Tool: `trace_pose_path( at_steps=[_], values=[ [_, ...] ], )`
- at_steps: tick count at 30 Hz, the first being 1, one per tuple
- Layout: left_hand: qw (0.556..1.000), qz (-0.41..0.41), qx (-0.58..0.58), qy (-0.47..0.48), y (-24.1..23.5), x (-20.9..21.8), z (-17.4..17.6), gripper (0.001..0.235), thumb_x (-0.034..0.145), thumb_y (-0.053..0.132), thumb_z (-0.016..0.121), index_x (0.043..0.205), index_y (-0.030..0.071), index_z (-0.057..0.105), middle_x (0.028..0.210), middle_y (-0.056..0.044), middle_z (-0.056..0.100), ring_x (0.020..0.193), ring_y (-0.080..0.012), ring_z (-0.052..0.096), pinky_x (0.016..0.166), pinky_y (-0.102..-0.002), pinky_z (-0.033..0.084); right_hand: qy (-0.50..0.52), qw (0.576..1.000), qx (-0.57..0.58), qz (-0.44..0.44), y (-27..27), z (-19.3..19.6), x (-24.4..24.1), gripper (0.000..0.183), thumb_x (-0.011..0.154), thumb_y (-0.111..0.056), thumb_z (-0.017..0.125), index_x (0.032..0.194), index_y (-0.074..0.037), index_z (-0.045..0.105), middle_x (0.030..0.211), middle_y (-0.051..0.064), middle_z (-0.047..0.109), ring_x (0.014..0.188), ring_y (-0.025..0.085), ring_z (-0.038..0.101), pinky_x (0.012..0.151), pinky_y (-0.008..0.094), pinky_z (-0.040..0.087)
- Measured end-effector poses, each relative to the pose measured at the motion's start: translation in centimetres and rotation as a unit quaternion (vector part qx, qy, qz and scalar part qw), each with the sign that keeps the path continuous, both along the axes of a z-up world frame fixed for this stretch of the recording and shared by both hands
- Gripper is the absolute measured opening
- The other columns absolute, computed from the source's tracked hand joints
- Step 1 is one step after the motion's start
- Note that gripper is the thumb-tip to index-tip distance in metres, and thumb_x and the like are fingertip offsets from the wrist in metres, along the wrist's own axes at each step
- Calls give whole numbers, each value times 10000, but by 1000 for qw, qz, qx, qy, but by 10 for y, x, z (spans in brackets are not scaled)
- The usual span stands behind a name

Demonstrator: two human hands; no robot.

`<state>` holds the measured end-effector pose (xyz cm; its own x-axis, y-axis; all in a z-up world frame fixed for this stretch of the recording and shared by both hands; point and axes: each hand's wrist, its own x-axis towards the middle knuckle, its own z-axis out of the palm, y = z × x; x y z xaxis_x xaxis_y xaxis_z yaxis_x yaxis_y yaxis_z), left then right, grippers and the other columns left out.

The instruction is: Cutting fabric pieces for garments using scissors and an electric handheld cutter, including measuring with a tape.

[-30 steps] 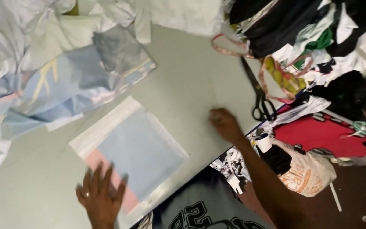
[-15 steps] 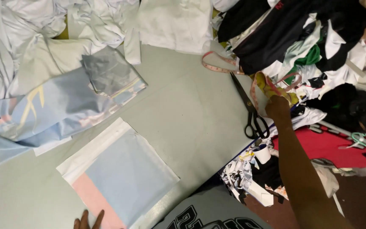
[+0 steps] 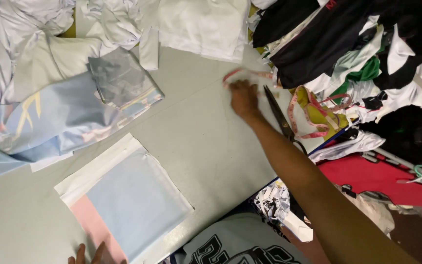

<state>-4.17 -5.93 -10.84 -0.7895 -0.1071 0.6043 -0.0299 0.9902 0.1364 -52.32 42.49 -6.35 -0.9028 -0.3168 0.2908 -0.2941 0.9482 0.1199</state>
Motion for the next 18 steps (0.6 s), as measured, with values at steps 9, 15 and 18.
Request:
trace_pose_path(
  at_steps=[9, 15, 18],
  values=[
    [977, 70, 188, -73, 117, 20, 90, 463, 856, 227, 769, 1310, 184, 688, 1556, -158, 537, 1440, -483, 474, 1203, -564, 427, -170, 901, -269, 294, -109, -5, 129, 660, 662, 193, 501, 1291, 35, 625, 1270, 240, 635, 1197, 420, 556, 1091, 470, 446],
    [938, 73, 268, -208, 157, -2, 149, 329, 913, 175, 697, 1240, 166, 732, 1499, -100, 557, 1461, -435, 369, 1109, -644, 373, -57, 951, -101, 288, -85, -9, 51, 404, 743, 14, 663, 1124, -118, 674, 1182, 102, 630, 1104, 385, 571, 787, 571, 452],
    [952, 56, 252, -166, 156, -5, 149, 299, 913, 120, 701, 1208, 118, 746, 1424, -142, 610, 1386, -442, 464, 1122, -603, 375, -79, 955, -24, 285, -70, -19, 3, 409, 761, 47, 578, 1048, -189, 751, 1082, 46, 728, 1016, 357, 644, 667, 614, 417]
  ],
)
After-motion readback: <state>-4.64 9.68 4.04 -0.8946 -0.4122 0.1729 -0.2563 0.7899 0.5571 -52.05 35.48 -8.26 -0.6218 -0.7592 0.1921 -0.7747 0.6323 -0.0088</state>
